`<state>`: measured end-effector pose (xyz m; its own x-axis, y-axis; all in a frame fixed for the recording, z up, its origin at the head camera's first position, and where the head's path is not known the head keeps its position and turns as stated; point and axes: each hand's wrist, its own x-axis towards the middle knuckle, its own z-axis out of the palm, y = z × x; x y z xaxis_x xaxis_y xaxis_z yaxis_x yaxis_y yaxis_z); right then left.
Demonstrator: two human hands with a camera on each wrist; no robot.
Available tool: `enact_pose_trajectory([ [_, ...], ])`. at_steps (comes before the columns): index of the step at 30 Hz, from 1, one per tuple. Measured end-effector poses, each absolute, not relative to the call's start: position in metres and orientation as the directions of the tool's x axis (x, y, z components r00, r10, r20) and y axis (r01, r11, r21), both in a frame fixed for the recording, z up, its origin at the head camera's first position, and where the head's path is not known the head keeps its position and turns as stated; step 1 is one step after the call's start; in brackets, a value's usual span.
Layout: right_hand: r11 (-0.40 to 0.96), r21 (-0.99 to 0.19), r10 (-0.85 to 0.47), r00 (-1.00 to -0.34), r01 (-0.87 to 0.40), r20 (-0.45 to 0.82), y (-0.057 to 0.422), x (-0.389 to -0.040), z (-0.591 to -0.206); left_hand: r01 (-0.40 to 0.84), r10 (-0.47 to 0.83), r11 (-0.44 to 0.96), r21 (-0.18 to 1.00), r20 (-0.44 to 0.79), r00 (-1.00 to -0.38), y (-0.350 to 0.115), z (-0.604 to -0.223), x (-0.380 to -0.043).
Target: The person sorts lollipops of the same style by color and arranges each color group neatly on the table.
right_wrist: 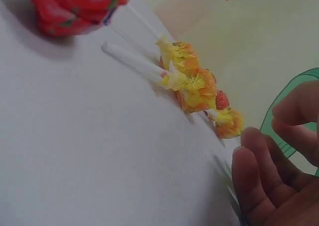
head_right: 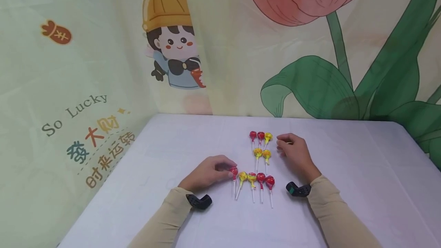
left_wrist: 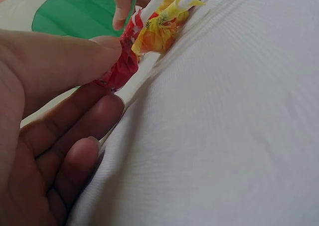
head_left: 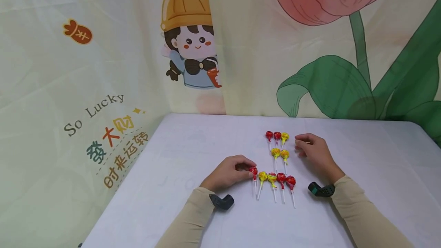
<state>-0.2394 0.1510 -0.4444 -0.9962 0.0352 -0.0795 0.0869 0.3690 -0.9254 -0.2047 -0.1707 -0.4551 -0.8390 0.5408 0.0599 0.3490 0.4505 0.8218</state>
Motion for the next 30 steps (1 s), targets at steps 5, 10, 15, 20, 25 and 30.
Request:
enact_pose_trajectory([
  [5,0.381,-0.922,0.024,-0.998,0.067,-0.063,0.153,-0.229,-0.442,0.358,0.530,0.464,0.810,0.070,-0.845,-0.170,-0.455,-0.205],
  [10,0.419,-0.907,-0.014,-0.999,0.042,-0.053,0.154,-0.218,-0.441,0.359,0.526,0.474,0.804,0.069,-0.848,-0.169,-0.457,-0.207],
  [15,0.445,-0.895,-0.046,-0.998,0.017,-0.041,0.153,-0.210,-0.441,0.351,0.519,0.476,0.806,0.065,-0.852,-0.169,-0.458,-0.207],
  [20,0.460,-0.888,-0.060,-0.996,0.027,-0.061,0.152,-0.205,-0.440,0.338,0.508,0.487,0.806,0.054,-0.860,-0.168,-0.457,-0.207],
  [25,0.477,-0.878,-0.078,-0.994,0.030,-0.076,0.152,-0.199,-0.441,0.321,0.473,0.500,0.804,0.056,-0.879,-0.168,-0.458,-0.207],
  [30,0.499,-0.866,-0.099,-0.993,0.012,-0.071,0.153,-0.190,-0.444,0.315,0.461,0.496,0.809,0.062,-0.885,-0.167,-0.459,-0.207],
])
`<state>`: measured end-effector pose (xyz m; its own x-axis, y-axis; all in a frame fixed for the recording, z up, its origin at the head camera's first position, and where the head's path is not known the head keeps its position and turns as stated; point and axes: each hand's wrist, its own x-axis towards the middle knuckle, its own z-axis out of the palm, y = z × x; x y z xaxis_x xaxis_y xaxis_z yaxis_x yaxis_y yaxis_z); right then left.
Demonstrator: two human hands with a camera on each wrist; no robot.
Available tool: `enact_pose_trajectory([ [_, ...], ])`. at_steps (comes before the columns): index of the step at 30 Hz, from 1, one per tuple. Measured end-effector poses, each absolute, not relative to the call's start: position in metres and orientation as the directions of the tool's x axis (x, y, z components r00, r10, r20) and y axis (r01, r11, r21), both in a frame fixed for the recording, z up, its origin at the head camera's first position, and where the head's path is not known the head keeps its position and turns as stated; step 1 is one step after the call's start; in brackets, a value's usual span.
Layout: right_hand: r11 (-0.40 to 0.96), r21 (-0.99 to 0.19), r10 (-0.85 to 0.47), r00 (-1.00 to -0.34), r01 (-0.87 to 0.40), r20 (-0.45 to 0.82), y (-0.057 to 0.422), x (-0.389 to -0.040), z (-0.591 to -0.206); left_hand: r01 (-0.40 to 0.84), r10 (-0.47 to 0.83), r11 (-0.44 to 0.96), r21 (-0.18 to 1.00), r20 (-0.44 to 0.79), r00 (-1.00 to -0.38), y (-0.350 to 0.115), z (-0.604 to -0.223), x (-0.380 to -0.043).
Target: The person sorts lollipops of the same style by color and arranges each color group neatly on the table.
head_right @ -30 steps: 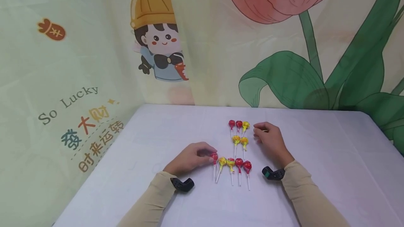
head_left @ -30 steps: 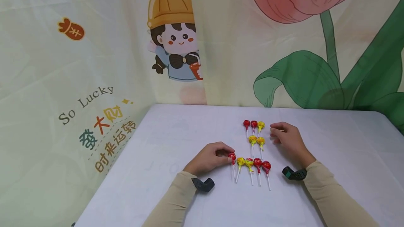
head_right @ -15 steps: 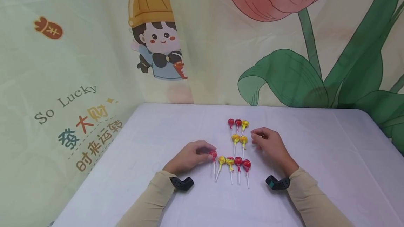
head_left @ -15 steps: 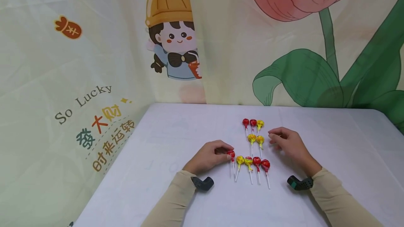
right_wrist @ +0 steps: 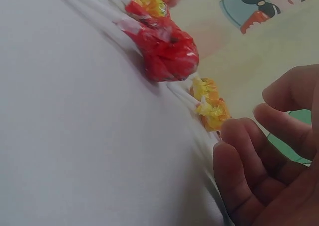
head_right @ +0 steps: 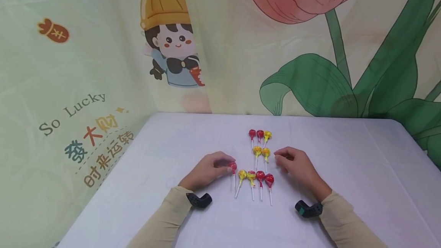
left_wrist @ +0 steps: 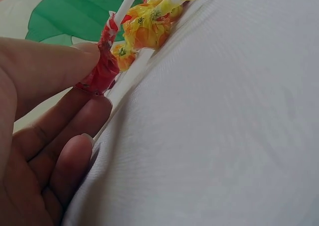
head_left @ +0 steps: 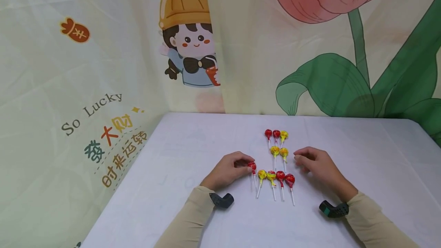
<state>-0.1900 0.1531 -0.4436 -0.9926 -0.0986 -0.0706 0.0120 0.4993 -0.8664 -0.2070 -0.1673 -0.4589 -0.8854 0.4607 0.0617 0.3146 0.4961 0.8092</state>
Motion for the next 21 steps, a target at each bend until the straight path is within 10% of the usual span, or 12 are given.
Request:
enact_pose_trajectory([
  [21,0.554,-0.830,-0.213,-0.975,-0.067,-0.063,0.148,-0.167,-0.444,0.294,0.412,0.476,0.829,0.086,-0.907,-0.166,-0.457,-0.206],
])
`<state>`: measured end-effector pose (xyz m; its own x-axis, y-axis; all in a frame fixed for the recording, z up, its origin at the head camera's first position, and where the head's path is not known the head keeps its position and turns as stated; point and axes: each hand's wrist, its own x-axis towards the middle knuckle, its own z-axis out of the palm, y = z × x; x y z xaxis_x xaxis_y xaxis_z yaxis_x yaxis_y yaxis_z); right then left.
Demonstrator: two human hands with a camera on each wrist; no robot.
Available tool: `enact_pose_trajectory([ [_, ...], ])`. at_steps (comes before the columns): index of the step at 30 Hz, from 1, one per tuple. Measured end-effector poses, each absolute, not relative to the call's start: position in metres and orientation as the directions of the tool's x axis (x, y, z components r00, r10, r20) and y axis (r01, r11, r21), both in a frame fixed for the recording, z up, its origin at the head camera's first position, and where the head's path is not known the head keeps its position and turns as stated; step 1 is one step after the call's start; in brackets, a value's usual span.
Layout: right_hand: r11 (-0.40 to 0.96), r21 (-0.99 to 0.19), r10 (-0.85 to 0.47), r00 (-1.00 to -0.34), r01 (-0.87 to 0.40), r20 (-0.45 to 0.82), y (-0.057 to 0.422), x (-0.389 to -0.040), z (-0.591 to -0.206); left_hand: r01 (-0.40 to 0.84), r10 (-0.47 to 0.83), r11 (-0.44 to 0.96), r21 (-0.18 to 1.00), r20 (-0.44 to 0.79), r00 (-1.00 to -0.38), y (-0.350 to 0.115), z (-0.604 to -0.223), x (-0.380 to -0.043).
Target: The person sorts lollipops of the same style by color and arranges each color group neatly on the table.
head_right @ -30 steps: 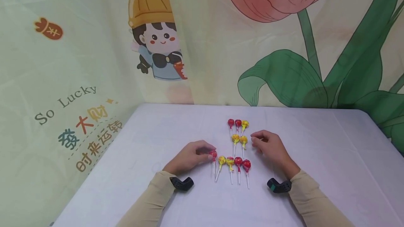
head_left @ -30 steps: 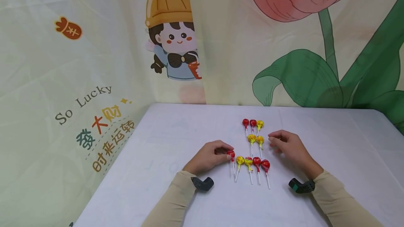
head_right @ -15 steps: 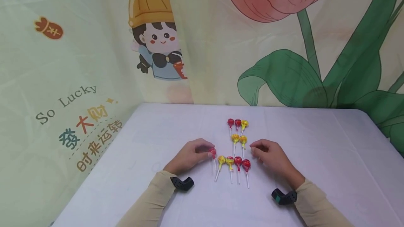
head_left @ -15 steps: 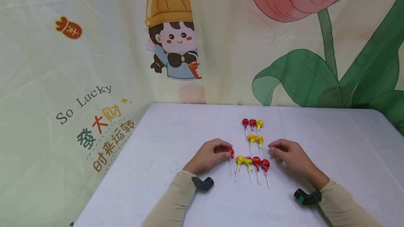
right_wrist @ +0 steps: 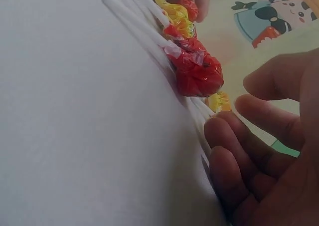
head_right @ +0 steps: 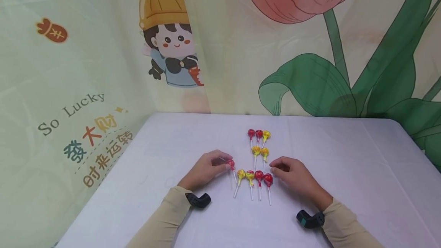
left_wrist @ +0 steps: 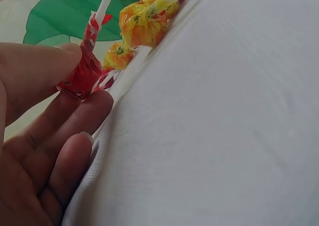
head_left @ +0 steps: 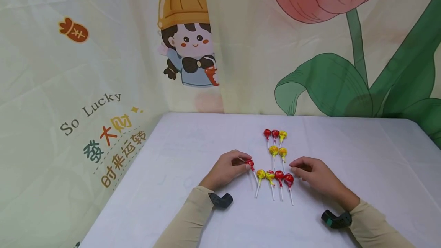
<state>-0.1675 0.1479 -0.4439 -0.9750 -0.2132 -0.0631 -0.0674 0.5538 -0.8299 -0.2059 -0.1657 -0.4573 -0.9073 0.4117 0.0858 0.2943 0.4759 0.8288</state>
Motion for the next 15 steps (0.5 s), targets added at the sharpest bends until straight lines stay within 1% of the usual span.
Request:
enact_pose_trajectory([
  [6,0.603,-0.793,-0.243,-0.966,-0.080,-0.087,0.147,-0.165,-0.442,0.263,0.391,0.468,0.843,0.069,-0.918,-0.164,-0.453,-0.213],
  [10,0.599,-0.796,-0.263,-0.960,-0.087,-0.093,0.148,-0.163,-0.443,0.255,0.392,0.468,0.846,0.060,-0.918,-0.161,-0.449,-0.219],
  [15,0.590,-0.796,-0.305,-0.950,-0.135,-0.065,0.146,-0.162,-0.450,0.213,0.369,0.495,0.843,0.019,-0.929,-0.159,-0.445,-0.227],
])
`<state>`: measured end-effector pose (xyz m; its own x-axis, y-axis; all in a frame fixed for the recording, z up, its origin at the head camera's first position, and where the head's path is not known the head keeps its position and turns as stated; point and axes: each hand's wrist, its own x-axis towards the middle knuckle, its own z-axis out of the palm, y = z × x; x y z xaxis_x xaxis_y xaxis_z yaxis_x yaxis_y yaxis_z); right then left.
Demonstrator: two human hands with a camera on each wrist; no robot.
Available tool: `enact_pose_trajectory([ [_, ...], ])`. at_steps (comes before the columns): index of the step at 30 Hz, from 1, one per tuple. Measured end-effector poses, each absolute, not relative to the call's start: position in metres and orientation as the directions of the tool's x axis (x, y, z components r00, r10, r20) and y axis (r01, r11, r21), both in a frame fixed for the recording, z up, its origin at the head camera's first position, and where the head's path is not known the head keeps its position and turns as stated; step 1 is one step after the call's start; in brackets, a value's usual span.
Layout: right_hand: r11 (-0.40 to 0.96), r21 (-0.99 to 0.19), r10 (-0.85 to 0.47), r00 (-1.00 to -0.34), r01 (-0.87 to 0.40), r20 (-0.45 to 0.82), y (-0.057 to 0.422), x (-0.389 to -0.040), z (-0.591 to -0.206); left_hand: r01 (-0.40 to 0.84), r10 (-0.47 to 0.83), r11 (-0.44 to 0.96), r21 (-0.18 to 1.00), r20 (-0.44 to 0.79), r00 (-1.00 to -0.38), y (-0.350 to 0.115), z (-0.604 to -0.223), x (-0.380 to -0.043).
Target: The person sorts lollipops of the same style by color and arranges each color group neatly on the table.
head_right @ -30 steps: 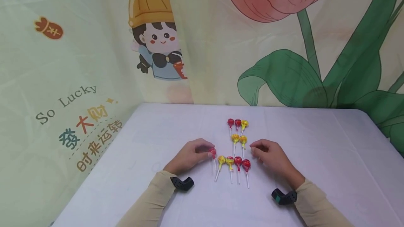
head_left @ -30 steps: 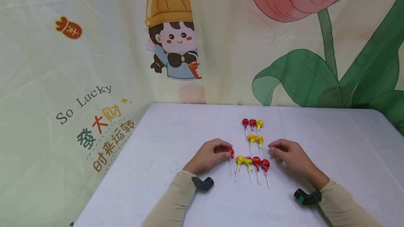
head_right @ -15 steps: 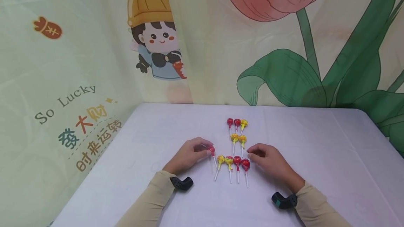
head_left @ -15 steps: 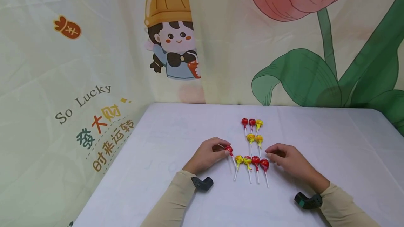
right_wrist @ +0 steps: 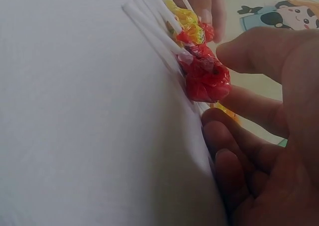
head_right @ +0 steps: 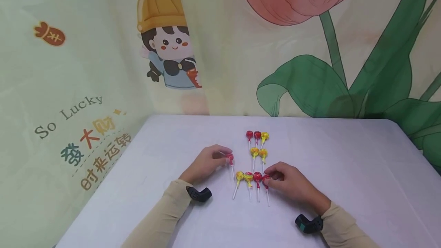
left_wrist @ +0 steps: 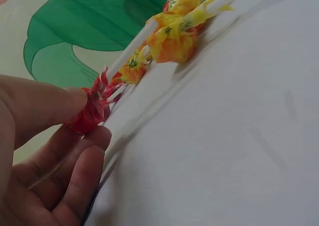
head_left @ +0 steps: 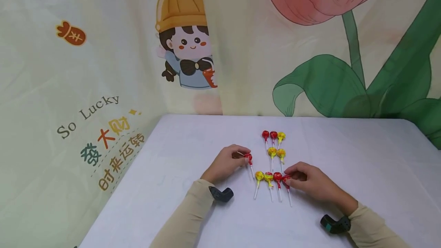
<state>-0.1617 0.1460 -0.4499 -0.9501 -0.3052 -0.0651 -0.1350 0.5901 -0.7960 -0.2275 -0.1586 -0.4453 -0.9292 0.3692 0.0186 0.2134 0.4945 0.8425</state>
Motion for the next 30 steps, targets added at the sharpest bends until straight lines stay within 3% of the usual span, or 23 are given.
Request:
enact_pose_trajectory([
  [16,0.623,-0.762,-0.328,-0.943,-0.177,-0.049,0.140,-0.164,-0.455,0.121,0.230,0.509,0.852,0.001,-0.973,-0.139,-0.449,-0.289],
  [30,0.634,-0.755,-0.306,-0.951,-0.168,-0.045,0.146,-0.163,-0.453,0.167,0.224,0.499,0.850,0.060,-0.973,-0.120,-0.445,-0.311],
])
